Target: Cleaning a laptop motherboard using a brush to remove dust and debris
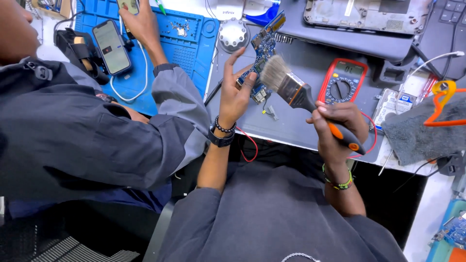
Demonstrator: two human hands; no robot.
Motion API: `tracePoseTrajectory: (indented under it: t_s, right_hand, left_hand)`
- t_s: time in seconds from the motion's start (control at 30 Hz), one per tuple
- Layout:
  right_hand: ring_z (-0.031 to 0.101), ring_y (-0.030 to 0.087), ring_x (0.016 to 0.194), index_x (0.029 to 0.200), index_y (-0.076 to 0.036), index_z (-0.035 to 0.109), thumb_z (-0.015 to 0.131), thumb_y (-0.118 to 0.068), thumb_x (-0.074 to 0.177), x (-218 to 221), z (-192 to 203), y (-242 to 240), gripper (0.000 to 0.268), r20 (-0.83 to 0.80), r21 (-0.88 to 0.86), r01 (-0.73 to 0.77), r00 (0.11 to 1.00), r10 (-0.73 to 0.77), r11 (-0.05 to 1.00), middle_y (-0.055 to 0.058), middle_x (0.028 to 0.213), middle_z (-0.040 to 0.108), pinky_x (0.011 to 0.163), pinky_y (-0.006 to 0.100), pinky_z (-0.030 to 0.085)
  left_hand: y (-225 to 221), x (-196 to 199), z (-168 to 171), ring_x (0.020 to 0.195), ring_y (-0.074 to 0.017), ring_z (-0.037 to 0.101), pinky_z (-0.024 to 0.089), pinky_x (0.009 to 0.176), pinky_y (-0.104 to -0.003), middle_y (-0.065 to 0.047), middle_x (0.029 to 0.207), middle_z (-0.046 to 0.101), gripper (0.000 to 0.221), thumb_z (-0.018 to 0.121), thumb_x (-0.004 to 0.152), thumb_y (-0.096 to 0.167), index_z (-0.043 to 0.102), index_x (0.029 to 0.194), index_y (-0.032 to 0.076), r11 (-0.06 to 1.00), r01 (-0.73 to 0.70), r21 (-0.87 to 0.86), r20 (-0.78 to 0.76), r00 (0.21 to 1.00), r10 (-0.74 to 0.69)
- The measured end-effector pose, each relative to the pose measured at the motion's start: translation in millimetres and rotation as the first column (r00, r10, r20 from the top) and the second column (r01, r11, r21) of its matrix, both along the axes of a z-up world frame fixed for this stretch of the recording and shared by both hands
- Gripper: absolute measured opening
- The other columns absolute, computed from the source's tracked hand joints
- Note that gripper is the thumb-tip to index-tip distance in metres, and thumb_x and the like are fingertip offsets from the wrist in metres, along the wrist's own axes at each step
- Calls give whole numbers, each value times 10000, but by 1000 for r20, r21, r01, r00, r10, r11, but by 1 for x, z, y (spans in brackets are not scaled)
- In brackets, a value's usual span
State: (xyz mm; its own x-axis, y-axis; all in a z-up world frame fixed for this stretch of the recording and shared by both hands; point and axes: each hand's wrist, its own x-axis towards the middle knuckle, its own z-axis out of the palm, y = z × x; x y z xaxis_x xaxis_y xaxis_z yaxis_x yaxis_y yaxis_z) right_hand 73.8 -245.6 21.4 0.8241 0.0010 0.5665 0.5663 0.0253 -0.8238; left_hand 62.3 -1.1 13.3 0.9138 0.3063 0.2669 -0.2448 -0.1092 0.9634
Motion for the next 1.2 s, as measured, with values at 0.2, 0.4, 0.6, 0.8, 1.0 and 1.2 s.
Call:
tracePoseTrajectory:
  t_s: [0.2, 0.4, 0.6, 0.8, 1.0, 1.2]
  right_hand:
    - [749, 440, 841, 914, 86, 765, 812, 155, 923, 21, 10, 11, 84, 246, -179, 116, 967, -70, 977, 248, 900, 703, 715, 427, 592]
    - [755, 394, 812, 869, 10, 799, 917, 104, 807, 19, -9, 6, 163, 130, -75, -80, 988, 89, 994, 212, 868, 724, 702, 367, 573]
    - [755, 375, 810, 920, 52, 804, 844, 122, 880, 12, 7, 2, 90, 221, -115, 56, 975, -30, 992, 225, 918, 714, 688, 373, 575]
    - [750, 363, 748, 896, 66, 834, 824, 159, 841, 27, -5, 4, 108, 445, -168, 146, 894, -57, 975, 253, 911, 744, 693, 379, 598]
    - [758, 406, 840, 915, 27, 826, 879, 101, 813, 14, -3, -3, 137, 266, -165, -82, 956, 125, 983, 235, 949, 750, 720, 412, 590]
    - [755, 364, 832, 919, 16, 811, 868, 62, 827, 11, -7, -15, 117, 144, -82, -160, 975, 171, 984, 223, 929, 731, 732, 378, 569]
  left_hand:
    - [4, 1, -32, 1307, -255, 616, 521, 1087, -414, -191, 1402, 649, 488, 618, 1029, -40, 480, 1489, 44, 978, 49, -202, -5, 999, -51]
    - [5, 11, -47, 1287, -226, 623, 487, 1117, -433, -130, 1352, 669, 424, 624, 1018, -51, 591, 1425, 61, 993, 5, -116, -43, 999, -10]
    - [-2, 2, -33, 1238, -294, 650, 525, 1057, -467, -196, 1319, 665, 426, 622, 994, -87, 597, 1405, 22, 992, -22, -126, -74, 997, 12]
    - [1, 5, -38, 1288, -178, 588, 498, 1093, -416, -117, 1332, 664, 414, 630, 1025, -49, 605, 1418, 78, 998, -20, -68, -43, 999, 17]
    - [-2, 6, -36, 1269, -197, 606, 520, 1072, -417, -147, 1311, 677, 395, 624, 1020, -63, 608, 1399, 46, 998, -20, -60, -30, 999, 18]
    - [-5, 0, -32, 1257, -217, 622, 514, 1075, -434, -147, 1304, 675, 391, 621, 1023, -64, 615, 1397, 53, 997, 11, -82, -29, 999, -13]
